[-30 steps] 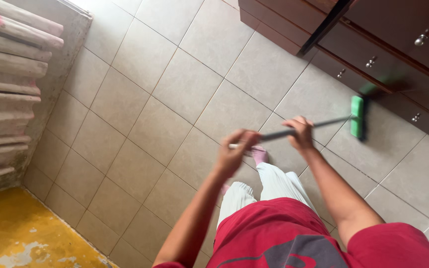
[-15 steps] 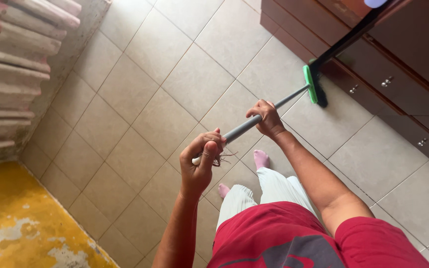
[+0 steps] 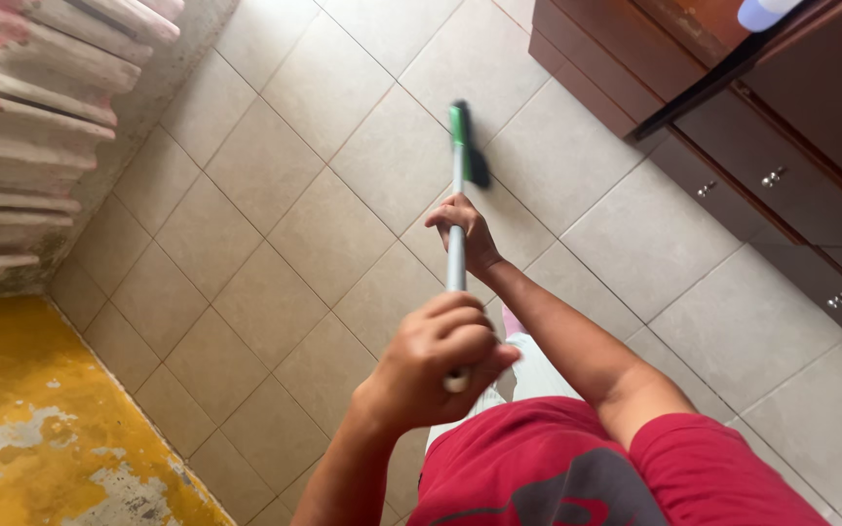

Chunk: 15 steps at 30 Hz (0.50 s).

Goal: The person sweeps a tiled floor using a broom, pushing debris toward and out of an open doorway.

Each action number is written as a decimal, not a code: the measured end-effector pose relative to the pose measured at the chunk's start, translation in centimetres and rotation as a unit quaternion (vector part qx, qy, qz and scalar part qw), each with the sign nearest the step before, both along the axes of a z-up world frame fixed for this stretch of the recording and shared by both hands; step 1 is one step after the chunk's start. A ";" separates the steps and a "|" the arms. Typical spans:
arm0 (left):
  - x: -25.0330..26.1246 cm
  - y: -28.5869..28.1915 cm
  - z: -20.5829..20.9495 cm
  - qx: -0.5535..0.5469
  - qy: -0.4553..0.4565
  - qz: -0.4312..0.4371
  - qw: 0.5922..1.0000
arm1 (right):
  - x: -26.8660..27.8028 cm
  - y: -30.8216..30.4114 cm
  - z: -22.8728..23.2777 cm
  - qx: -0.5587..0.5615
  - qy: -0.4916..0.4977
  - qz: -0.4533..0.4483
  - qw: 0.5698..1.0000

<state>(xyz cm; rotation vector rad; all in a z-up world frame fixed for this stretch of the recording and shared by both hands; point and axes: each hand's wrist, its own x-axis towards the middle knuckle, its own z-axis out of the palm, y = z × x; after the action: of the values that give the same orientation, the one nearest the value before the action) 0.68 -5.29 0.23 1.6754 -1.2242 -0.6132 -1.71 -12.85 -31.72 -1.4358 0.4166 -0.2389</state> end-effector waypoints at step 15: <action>-3.5 3.3 -5.9 -0.092 0.430 0.063 0.896 | -21.3 -0.8 4.0 -0.308 0.079 0.002 0.948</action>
<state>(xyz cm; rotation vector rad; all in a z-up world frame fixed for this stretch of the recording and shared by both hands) -2.78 -2.01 -5.64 1.0919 -0.5000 -0.9814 -22.98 -13.63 -27.71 -2.0800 0.4949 -0.2638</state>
